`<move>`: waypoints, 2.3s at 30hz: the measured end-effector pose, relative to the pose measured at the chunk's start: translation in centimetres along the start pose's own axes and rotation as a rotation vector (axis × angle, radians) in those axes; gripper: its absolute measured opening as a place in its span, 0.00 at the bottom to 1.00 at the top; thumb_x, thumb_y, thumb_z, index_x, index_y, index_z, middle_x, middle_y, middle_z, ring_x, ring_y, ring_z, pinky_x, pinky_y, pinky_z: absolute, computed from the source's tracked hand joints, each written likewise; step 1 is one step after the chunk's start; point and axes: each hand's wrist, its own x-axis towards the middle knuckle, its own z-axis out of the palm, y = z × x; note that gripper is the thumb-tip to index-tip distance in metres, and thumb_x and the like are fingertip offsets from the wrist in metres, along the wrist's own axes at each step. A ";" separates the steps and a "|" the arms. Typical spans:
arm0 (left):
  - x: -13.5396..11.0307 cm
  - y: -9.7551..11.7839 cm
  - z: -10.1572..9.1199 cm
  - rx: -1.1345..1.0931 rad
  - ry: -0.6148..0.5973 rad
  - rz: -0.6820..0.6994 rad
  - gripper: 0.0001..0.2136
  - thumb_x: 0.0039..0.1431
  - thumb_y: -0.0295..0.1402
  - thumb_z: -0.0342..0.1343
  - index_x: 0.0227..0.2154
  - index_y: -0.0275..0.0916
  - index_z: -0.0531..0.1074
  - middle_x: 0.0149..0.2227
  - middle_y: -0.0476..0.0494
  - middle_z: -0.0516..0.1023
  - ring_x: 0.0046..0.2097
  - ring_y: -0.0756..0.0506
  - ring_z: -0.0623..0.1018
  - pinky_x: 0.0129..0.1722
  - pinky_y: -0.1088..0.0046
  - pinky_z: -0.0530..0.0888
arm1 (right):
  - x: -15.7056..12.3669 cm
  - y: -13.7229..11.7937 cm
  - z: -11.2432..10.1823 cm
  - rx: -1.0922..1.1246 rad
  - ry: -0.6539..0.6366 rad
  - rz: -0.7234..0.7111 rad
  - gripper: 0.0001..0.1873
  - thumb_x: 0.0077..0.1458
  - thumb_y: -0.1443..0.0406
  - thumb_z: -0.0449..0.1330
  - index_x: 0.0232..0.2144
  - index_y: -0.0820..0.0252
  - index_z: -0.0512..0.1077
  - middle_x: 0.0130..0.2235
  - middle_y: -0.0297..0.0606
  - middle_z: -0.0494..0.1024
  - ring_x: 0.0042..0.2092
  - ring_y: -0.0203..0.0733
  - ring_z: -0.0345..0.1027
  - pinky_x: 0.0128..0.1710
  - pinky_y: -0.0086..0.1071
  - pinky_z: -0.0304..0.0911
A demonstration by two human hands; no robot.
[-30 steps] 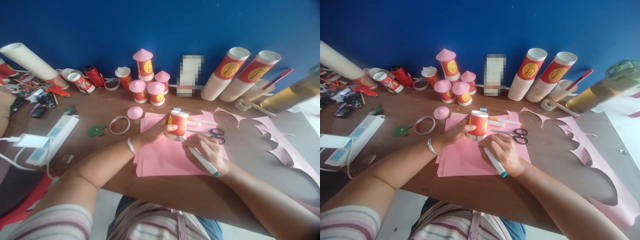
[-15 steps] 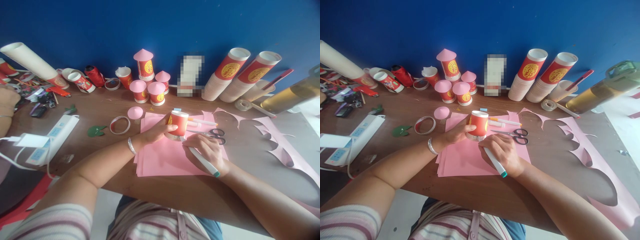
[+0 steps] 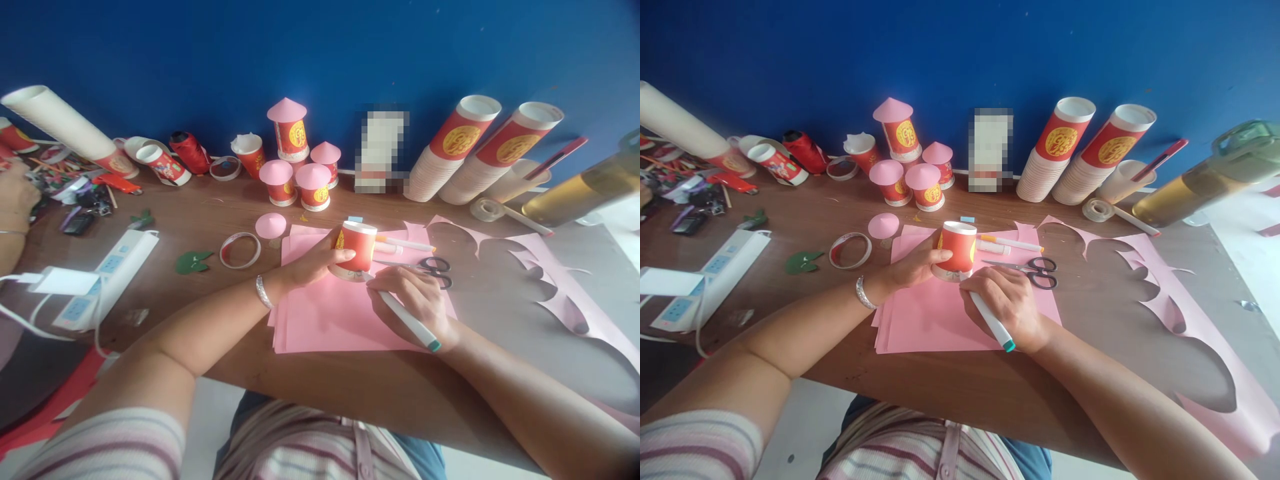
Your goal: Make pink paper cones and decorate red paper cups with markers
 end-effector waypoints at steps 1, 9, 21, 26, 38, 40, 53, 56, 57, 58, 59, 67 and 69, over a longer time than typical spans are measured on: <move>0.0 0.1 0.0 -0.004 0.002 -0.004 0.21 0.64 0.38 0.59 0.59 0.40 0.71 0.52 0.35 0.82 0.52 0.38 0.80 0.45 0.66 0.76 | 0.0 0.0 0.0 -0.006 0.004 0.000 0.11 0.58 0.77 0.61 0.36 0.56 0.71 0.27 0.31 0.77 0.27 0.36 0.72 0.29 0.30 0.66; 0.0 0.0 -0.2 0.000 0.015 -0.025 0.21 0.63 0.37 0.60 0.58 0.39 0.71 0.49 0.36 0.82 0.44 0.42 0.81 0.43 0.66 0.75 | 0.4 0.1 -0.2 -0.045 0.013 -0.011 0.12 0.58 0.77 0.61 0.37 0.55 0.71 0.28 0.32 0.79 0.28 0.37 0.75 0.30 0.29 0.69; -0.3 -0.4 -0.6 0.009 0.080 -0.044 0.17 0.61 0.36 0.64 0.51 0.39 0.70 0.47 0.39 0.80 0.44 0.42 0.81 0.43 0.67 0.75 | 0.4 0.2 -0.5 0.001 0.018 -0.030 0.13 0.58 0.77 0.61 0.41 0.56 0.74 0.30 0.34 0.80 0.29 0.38 0.76 0.30 0.31 0.71; -0.1 -0.2 -0.4 0.015 0.062 0.011 0.18 0.61 0.35 0.62 0.53 0.40 0.71 0.51 0.38 0.81 0.51 0.40 0.79 0.48 0.65 0.75 | 0.3 -0.1 -0.3 0.074 -0.018 -0.086 0.14 0.56 0.79 0.62 0.40 0.57 0.73 0.29 0.34 0.79 0.29 0.39 0.75 0.33 0.33 0.73; -0.1 -0.3 -0.4 0.036 0.077 0.001 0.22 0.61 0.35 0.62 0.57 0.39 0.70 0.60 0.33 0.77 0.62 0.34 0.75 0.52 0.62 0.75 | -0.3 0.2 0.1 0.046 -0.010 -0.047 0.12 0.59 0.76 0.62 0.41 0.56 0.73 0.30 0.33 0.79 0.29 0.37 0.74 0.32 0.32 0.72; -0.1 -0.4 -0.5 0.045 0.077 -0.007 0.22 0.61 0.36 0.62 0.57 0.39 0.69 0.61 0.33 0.76 0.62 0.34 0.75 0.51 0.62 0.75 | -0.3 0.2 0.1 0.048 -0.011 -0.048 0.11 0.60 0.76 0.62 0.41 0.56 0.72 0.30 0.33 0.79 0.29 0.37 0.74 0.32 0.32 0.72; 0.0 -0.4 -0.6 0.062 0.076 -0.009 0.22 0.61 0.35 0.62 0.57 0.38 0.69 0.62 0.32 0.75 0.60 0.35 0.75 0.50 0.64 0.74 | 0.1 0.1 0.0 0.048 -0.021 -0.049 0.11 0.60 0.77 0.61 0.41 0.58 0.71 0.30 0.34 0.78 0.29 0.37 0.73 0.31 0.32 0.71; 0.0 -0.3 -0.4 0.044 0.042 0.006 0.22 0.62 0.36 0.61 0.58 0.39 0.68 0.60 0.33 0.76 0.61 0.35 0.75 0.50 0.64 0.74 | 0.0 0.2 0.0 0.039 -0.014 -0.051 0.11 0.60 0.77 0.62 0.41 0.58 0.72 0.30 0.34 0.79 0.29 0.38 0.74 0.32 0.32 0.71; 0.0 -0.2 -0.3 0.035 0.027 0.011 0.22 0.63 0.36 0.60 0.58 0.39 0.68 0.59 0.33 0.77 0.60 0.35 0.76 0.50 0.64 0.74 | 0.0 0.2 0.0 0.039 -0.015 -0.049 0.11 0.60 0.77 0.62 0.41 0.58 0.72 0.31 0.35 0.79 0.30 0.38 0.74 0.32 0.32 0.71; 0.0 -0.2 -0.3 0.027 0.017 0.014 0.21 0.64 0.35 0.60 0.59 0.39 0.68 0.57 0.34 0.78 0.59 0.36 0.77 0.50 0.64 0.74 | 0.0 0.3 0.0 0.037 -0.015 -0.048 0.11 0.60 0.76 0.62 0.41 0.58 0.72 0.31 0.35 0.79 0.30 0.38 0.74 0.32 0.32 0.71; 0.0 -0.1 -0.2 0.023 0.017 0.010 0.21 0.64 0.35 0.60 0.58 0.39 0.68 0.55 0.35 0.79 0.57 0.37 0.78 0.49 0.64 0.74 | 0.0 0.3 0.0 0.034 -0.015 -0.044 0.11 0.61 0.76 0.61 0.41 0.57 0.72 0.32 0.35 0.80 0.30 0.38 0.74 0.32 0.32 0.71; -0.3 -0.2 -0.4 0.039 0.078 -0.046 0.19 0.62 0.34 0.62 0.55 0.39 0.69 0.48 0.38 0.80 0.44 0.43 0.79 0.43 0.68 0.74 | 0.2 0.3 -0.1 -0.019 0.018 -0.026 0.10 0.61 0.76 0.61 0.38 0.56 0.72 0.29 0.32 0.78 0.28 0.37 0.74 0.29 0.30 0.68; -0.3 -0.2 -0.5 0.033 0.069 -0.052 0.18 0.63 0.35 0.61 0.54 0.39 0.70 0.48 0.38 0.80 0.43 0.44 0.79 0.43 0.68 0.74 | 0.3 0.2 -0.1 -0.027 0.015 -0.015 0.11 0.60 0.77 0.61 0.38 0.56 0.71 0.29 0.32 0.78 0.28 0.37 0.74 0.29 0.30 0.67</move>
